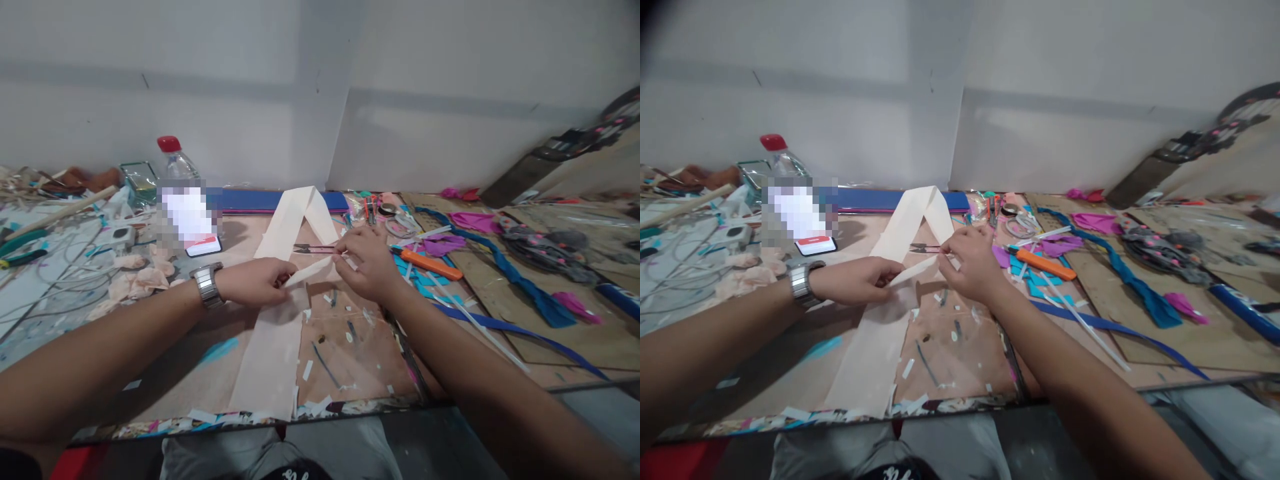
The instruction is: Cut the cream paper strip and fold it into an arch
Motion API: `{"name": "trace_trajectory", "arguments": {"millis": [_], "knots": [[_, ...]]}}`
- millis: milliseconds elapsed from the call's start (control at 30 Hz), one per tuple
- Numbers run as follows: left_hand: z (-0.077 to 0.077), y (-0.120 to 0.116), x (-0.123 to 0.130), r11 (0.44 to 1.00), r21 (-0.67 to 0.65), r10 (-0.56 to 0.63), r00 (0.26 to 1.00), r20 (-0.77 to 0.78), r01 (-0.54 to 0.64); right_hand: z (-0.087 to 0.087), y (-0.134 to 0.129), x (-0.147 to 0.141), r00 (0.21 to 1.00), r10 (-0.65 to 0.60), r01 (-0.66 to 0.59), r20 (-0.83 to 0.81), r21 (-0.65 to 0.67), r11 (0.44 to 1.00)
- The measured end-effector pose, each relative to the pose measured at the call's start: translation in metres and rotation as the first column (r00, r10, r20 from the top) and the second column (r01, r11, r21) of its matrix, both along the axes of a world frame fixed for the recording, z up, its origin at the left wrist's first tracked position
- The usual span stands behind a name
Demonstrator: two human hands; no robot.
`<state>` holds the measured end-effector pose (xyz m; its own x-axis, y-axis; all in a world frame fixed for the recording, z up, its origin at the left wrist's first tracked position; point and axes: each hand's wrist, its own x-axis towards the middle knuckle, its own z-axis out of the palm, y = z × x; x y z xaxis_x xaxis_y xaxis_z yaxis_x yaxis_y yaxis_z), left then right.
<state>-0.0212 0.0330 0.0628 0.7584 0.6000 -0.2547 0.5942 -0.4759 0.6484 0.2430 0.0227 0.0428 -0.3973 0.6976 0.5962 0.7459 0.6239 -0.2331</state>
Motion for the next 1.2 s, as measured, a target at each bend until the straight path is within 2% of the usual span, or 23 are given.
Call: {"name": "trace_trajectory", "arguments": {"millis": [100, 233, 433, 567, 633, 933, 1100, 1200], "knots": [[0.002, 0.001, -0.002, 0.997, 0.020, -0.069, 0.995, -0.066, 0.071, 0.000, -0.002, -0.001, 0.999, 0.040, -0.040, 0.007, -0.017, 0.999], [0.008, 0.002, -0.004, 0.987, -0.034, -0.158, 0.982, -0.098, 0.156, 0.000, 0.000, 0.002, 0.998, 0.059, -0.059, 0.002, -0.021, 0.998], [0.013, 0.000, -0.003, 0.995, 0.000, -0.102, 0.991, -0.082, 0.102, 0.000, -0.005, -0.003, 0.993, 0.122, -0.122, 0.005, -0.040, 0.992], [0.014, 0.001, -0.003, 0.981, -0.145, -0.140, 0.989, -0.055, 0.131, 0.000, -0.004, -0.003, 0.993, 0.119, -0.119, 0.011, -0.044, 0.992], [0.015, 0.001, -0.004, 0.972, -0.177, -0.164, 0.986, -0.032, 0.156, 0.001, -0.002, 0.001, 0.995, 0.102, -0.102, 0.010, -0.030, 0.994], [0.011, 0.002, -0.006, 0.984, -0.136, -0.120, 0.992, -0.025, 0.116, 0.006, 0.011, 0.018, 0.998, -0.054, 0.054, -0.025, 0.015, 0.998], [0.008, 0.004, -0.006, 0.996, -0.011, -0.084, 0.996, -0.040, 0.083, 0.000, 0.005, 0.007, 0.999, 0.035, -0.035, 0.008, -0.044, 0.998], [0.007, 0.003, -0.005, 0.997, -0.010, -0.082, 0.994, -0.070, 0.082, -0.004, -0.005, -0.006, 0.993, 0.111, -0.107, 0.027, -0.102, 0.989]]}}
